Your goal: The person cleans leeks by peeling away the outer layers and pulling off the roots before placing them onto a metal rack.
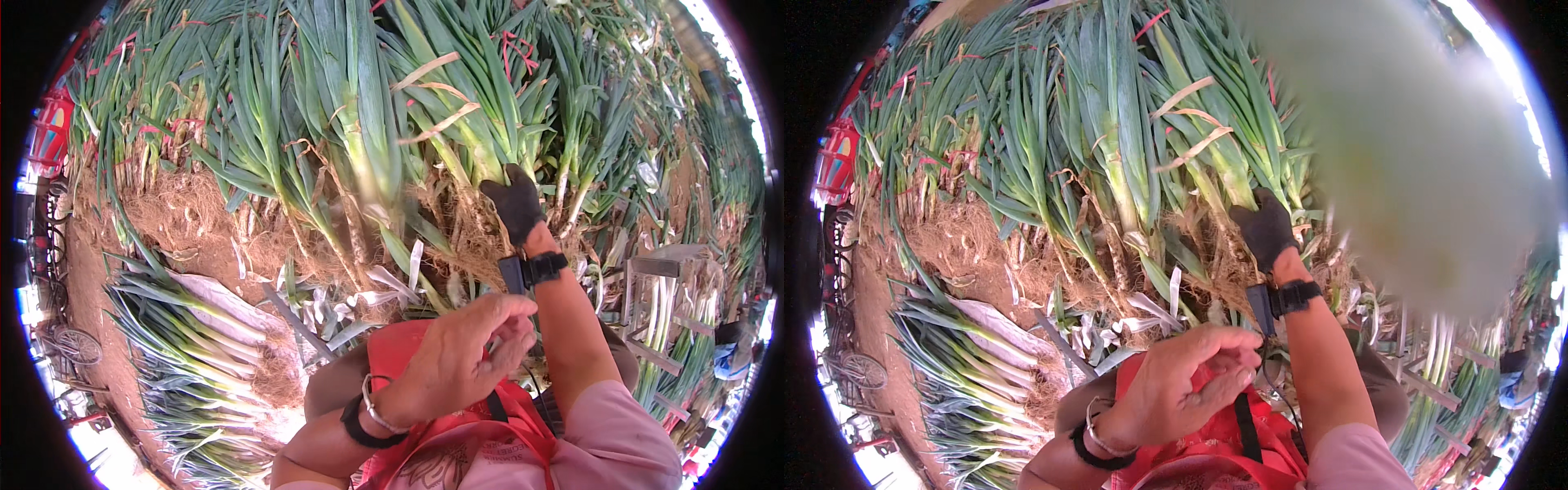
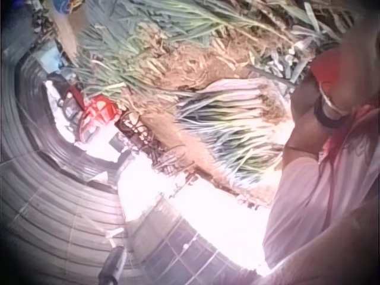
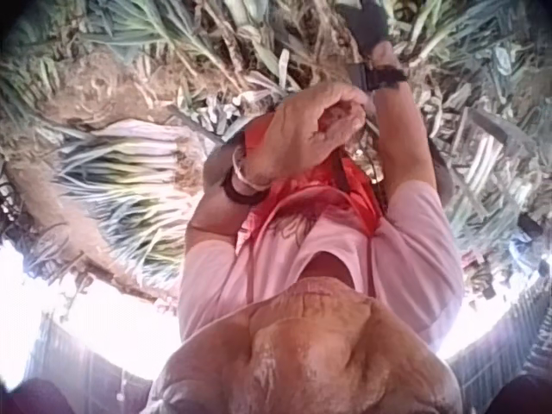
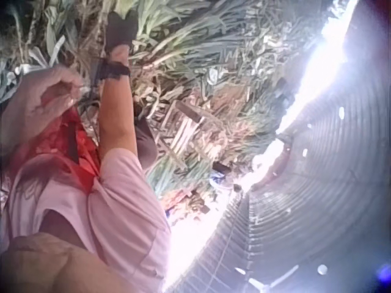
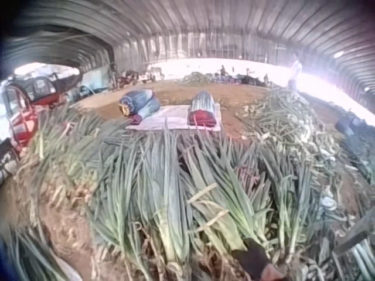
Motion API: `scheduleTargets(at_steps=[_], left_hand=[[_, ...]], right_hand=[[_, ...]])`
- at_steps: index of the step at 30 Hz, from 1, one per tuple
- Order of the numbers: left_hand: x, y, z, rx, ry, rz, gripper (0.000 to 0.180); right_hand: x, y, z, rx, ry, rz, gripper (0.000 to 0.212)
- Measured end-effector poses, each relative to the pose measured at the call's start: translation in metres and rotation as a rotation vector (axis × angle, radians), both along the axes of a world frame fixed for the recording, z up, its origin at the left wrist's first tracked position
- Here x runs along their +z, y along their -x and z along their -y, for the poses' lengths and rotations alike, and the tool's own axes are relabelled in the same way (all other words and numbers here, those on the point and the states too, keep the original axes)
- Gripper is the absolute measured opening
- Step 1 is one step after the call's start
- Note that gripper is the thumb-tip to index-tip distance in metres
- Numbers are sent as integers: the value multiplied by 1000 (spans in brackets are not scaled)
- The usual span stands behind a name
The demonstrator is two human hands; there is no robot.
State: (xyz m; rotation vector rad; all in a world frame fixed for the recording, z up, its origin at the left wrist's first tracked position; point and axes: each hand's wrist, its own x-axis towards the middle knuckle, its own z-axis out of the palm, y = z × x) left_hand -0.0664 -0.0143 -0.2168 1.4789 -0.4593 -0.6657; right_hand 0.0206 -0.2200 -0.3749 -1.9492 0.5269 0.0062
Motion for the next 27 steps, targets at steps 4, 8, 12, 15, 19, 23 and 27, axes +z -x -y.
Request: scheduleTargets(at_steps=[4,8,12,15,19,23,27], left_hand=[[-8,10,14,-7,-47,94,31],[-20,20,28,64,-4,182,30],[-19,38,50,-70,-212,481,38],[-27,41,71,-75,-255,794,49],[-37,51,73,-464,-534,915,50],[-33,68,56,-631,-399,848,42],[-20,50,49,-601,-531,682,43]], right_hand=[[56,58,32,-78,89,137,39],[127,126,53,-256,-217,274,35],[156,173,79,-295,-115,315,39],[177,172,77,-377,-161,360,42],[167,151,123,-183,-359,272,40],[66,93,200,-292,329,51,46],[17,22,100,-120,459,-42,22]])
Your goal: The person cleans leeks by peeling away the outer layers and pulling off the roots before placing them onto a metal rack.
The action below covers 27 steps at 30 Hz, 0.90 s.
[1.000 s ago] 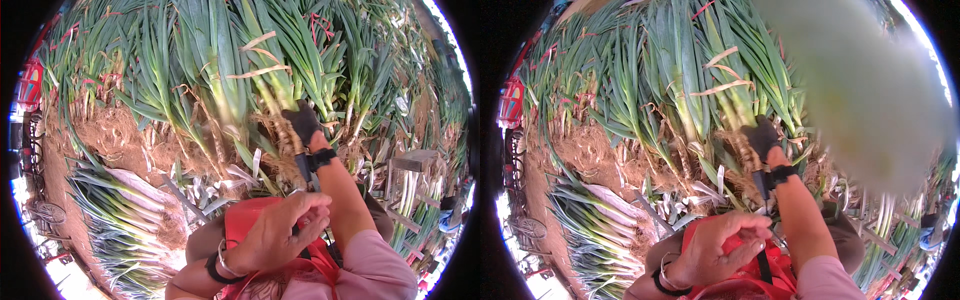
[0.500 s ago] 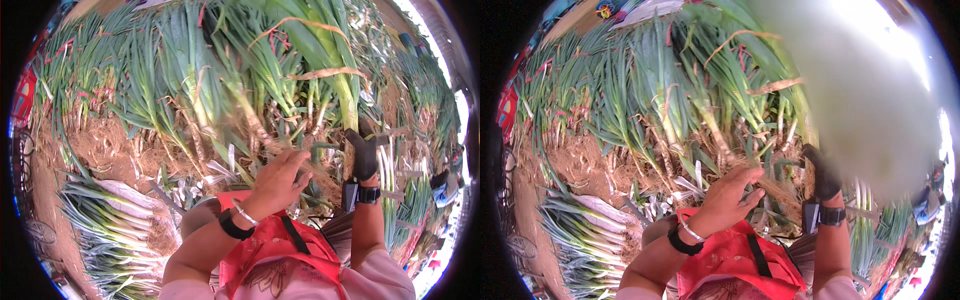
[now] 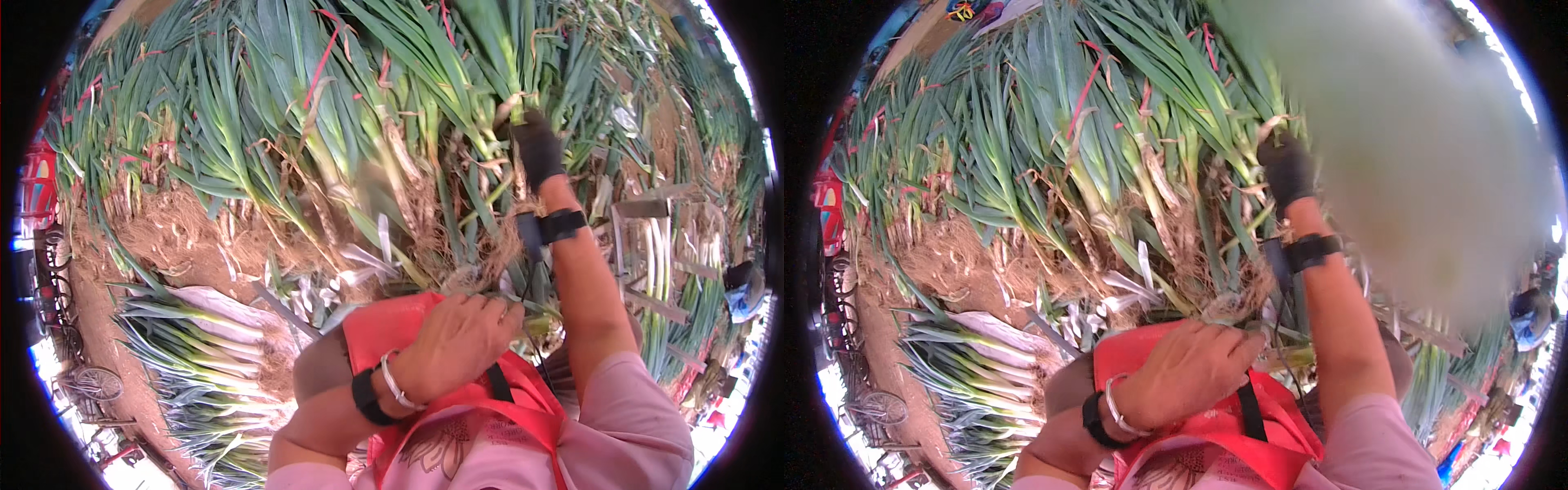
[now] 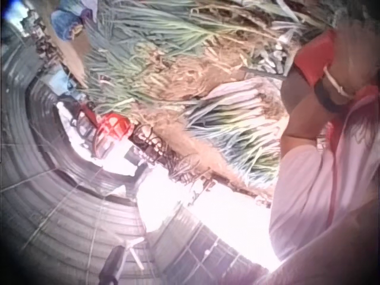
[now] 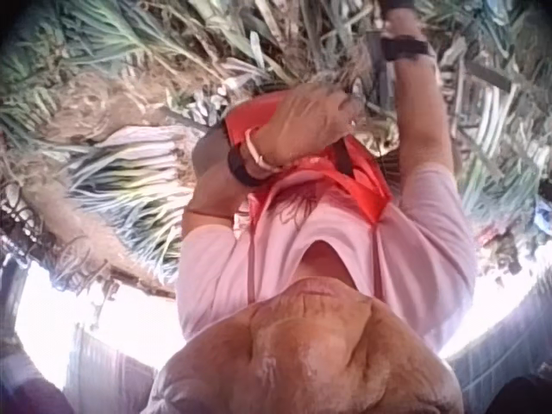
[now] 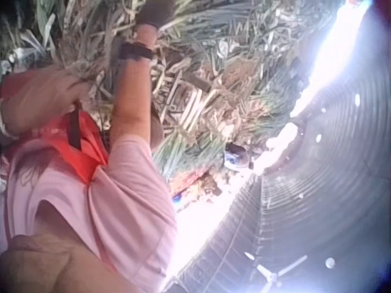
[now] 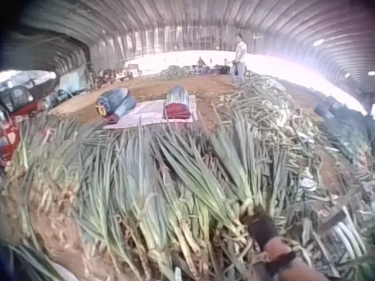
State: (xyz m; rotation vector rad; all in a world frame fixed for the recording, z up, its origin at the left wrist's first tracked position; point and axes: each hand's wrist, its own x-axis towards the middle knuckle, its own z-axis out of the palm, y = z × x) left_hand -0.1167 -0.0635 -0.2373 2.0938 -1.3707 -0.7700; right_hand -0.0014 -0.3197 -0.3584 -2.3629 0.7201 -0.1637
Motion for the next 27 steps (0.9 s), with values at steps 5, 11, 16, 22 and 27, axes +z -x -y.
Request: scheduleTargets(at_steps=[5,11,16,22,27], left_hand=[[-7,-25,-3,107,220,64,51],[-4,-40,-13,178,221,96,44],[2,-38,-10,180,231,85,52],[27,-34,-6,184,333,-49,39],[26,-42,-7,235,295,67,39]], right_hand=[[-107,-51,-102,241,-66,-172,56],[-107,-72,-125,178,50,-301,45],[-104,-50,-112,282,-150,-234,44],[-114,-45,-143,250,-63,-264,54],[-114,-69,-143,216,168,-350,37]])
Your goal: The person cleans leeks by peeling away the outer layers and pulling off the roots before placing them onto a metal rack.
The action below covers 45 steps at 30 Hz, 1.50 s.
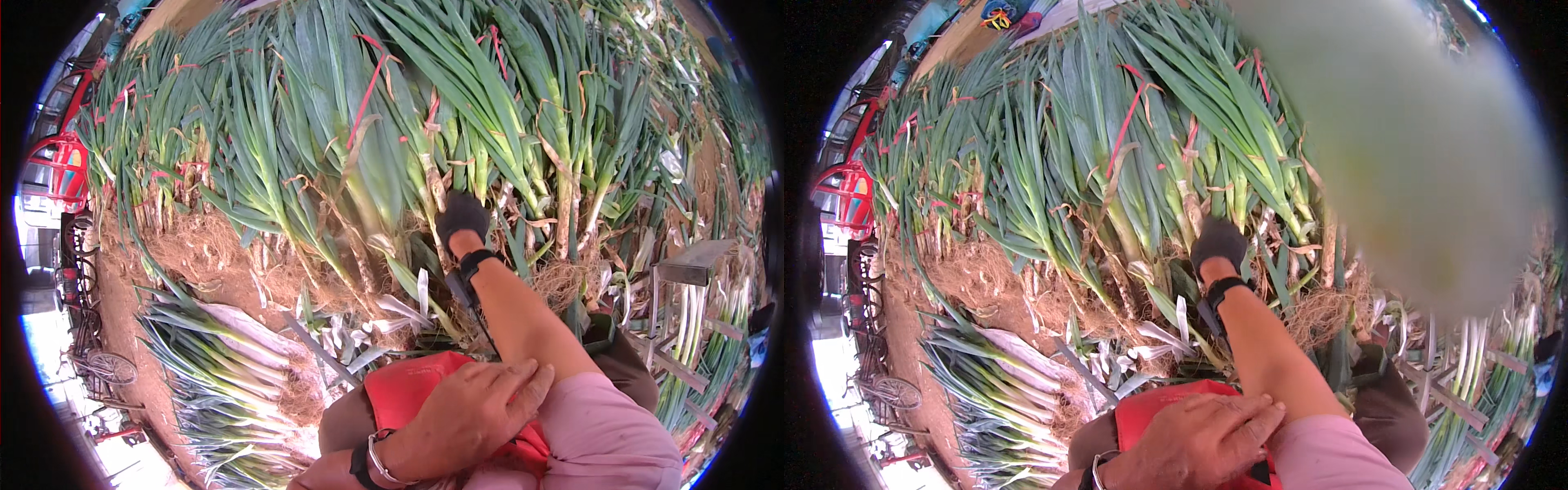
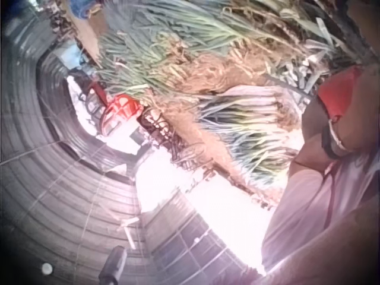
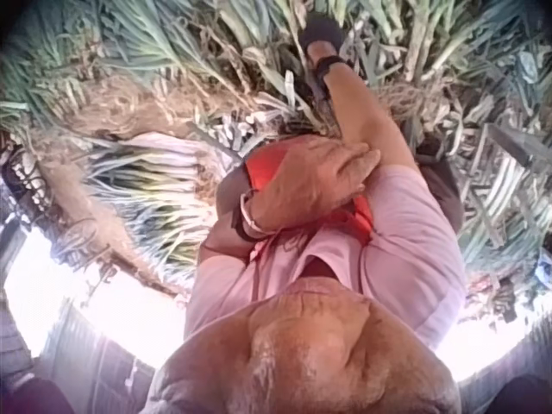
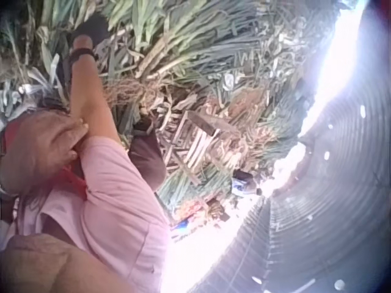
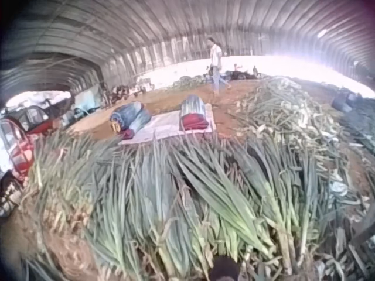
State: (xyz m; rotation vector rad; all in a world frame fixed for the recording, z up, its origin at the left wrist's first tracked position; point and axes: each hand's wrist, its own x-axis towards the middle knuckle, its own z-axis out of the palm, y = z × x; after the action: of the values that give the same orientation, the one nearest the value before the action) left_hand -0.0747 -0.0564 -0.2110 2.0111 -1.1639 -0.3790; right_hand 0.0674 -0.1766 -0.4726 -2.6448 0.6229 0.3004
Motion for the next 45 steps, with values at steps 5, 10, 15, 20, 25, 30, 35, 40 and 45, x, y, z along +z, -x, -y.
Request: scheduleTargets(at_steps=[5,10,15,20,25,30,35,40,45], left_hand=[[-17,-5,7,-2,43,22,38],[-6,7,14,-61,54,-17,49],[2,28,21,-93,-96,-31,45],[-7,36,27,57,-167,-121,39],[-14,6,50,493,500,-1109,50],[3,-11,49,265,942,-1379,46],[48,18,53,275,955,-1074,45],[80,61,53,342,641,-518,33],[94,63,47,267,419,263,35]], right_hand=[[-11,16,70,-223,-1008,202,24],[97,90,115,-204,-1177,160,17],[172,176,120,-208,-1034,307,40],[230,255,143,-234,-898,316,47],[273,321,133,-258,-961,427,50],[268,357,120,-45,-1074,414,54],[268,334,103,215,-673,448,64],[312,269,64,162,-591,738,53],[313,271,51,64,-1023,836,38]])
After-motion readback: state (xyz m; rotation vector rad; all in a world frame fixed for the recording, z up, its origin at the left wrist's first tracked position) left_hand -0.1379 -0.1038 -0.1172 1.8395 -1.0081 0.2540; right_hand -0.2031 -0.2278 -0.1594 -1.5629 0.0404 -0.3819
